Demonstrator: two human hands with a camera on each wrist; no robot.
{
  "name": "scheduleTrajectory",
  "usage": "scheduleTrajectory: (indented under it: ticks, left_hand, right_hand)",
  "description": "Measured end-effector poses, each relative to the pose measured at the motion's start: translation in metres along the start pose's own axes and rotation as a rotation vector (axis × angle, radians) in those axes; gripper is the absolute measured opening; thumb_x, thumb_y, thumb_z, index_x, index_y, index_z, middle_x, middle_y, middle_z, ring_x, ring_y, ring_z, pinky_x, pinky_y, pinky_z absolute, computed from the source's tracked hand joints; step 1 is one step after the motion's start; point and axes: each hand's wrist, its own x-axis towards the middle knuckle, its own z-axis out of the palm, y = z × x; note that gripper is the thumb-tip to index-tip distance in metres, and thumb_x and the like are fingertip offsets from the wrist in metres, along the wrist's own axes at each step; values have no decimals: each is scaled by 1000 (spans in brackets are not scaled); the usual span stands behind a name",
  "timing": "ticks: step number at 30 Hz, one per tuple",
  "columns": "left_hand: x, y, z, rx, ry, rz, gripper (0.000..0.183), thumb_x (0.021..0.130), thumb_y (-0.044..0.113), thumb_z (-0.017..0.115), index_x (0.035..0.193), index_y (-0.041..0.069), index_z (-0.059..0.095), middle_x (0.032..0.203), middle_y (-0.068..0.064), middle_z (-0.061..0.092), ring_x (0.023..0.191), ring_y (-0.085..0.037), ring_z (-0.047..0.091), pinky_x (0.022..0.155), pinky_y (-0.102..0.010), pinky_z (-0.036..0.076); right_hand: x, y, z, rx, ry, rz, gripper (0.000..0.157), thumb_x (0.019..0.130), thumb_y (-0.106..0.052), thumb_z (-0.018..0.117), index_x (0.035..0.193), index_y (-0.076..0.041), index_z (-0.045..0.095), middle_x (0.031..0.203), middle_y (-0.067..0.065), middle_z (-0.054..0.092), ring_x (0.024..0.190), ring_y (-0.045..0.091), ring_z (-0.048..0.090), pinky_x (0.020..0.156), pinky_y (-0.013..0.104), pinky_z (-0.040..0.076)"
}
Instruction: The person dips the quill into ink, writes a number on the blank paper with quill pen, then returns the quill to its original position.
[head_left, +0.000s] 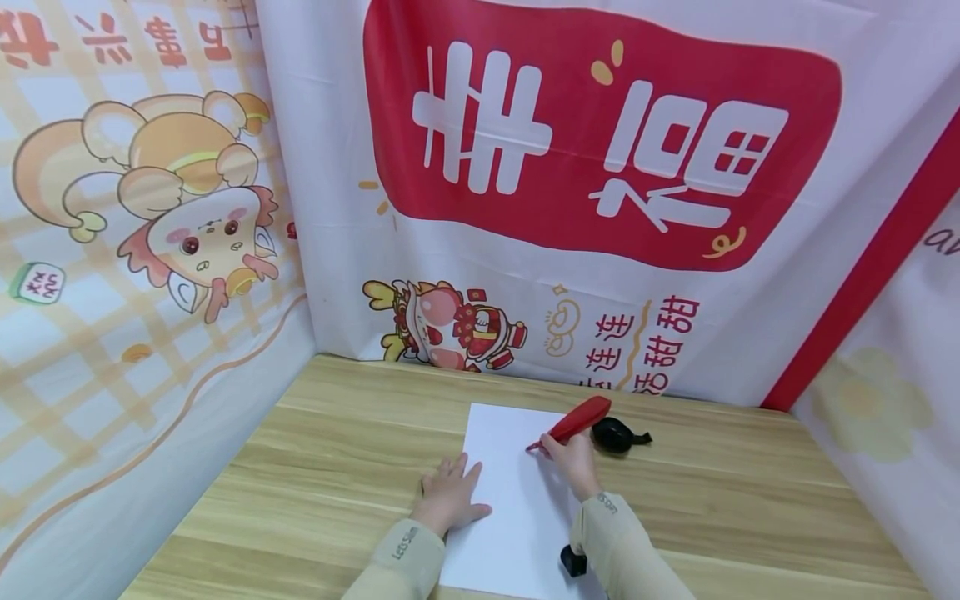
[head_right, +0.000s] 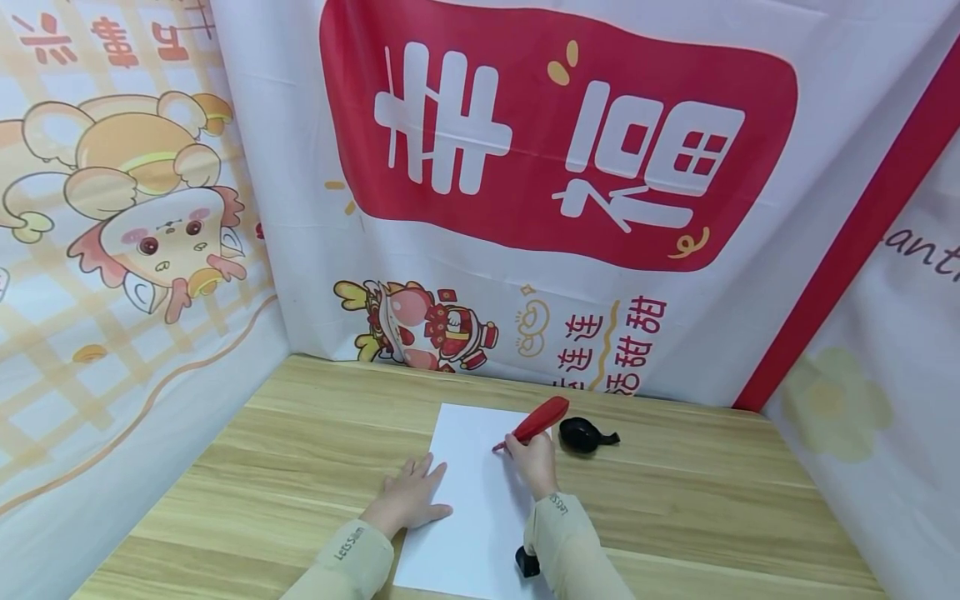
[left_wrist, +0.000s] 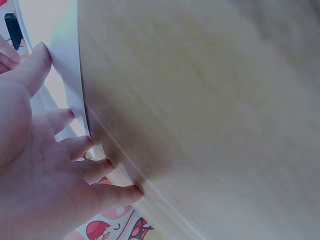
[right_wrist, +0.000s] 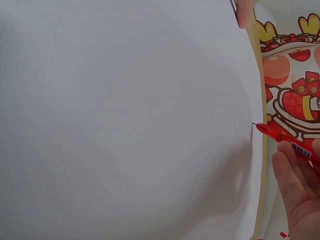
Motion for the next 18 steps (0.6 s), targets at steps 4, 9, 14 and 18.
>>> scheduleTrajectory:
  ticks: [4,9,14,18]
  left_hand:
    - [-1,0,0,-2,1,-2,67,81,39,66,136,8,45,145,-20,28,132,-45,17,98,-69,12]
    - [-1,1,0,9,0,-2,67,81,40,66,136,8,45,145,-20,29,132,-45,18,98,-69,13]
    - [-1,0,0,6,-2,2,67,81,41,66,136,8,45,145,-20,28,132,-45,18,98,-69,13]
    - [-1,0,-1,4,-1,2,67,81,40,66,136,8,45,145,-20,29,132,-45,18,98,-69,13]
  right_hand:
    - [-2,0,0,5,-15,-2,35,83,0,64,112,6,45,88,16,64,74,22,65,70,34,55]
    - [-6,0,-1,-3,-34,-3,35,84,-1,63,113,5,45,89,15,64,74,20,64,70,34,55]
    - [-9,0,0,1,-31,-1,40,83,-1,63,117,4,42,89,15,63,75,22,65,70,34,55]
    - [-11,0,0,-3,-33,-18,41,83,0,64,117,6,42,89,15,63,75,23,65,71,35,55]
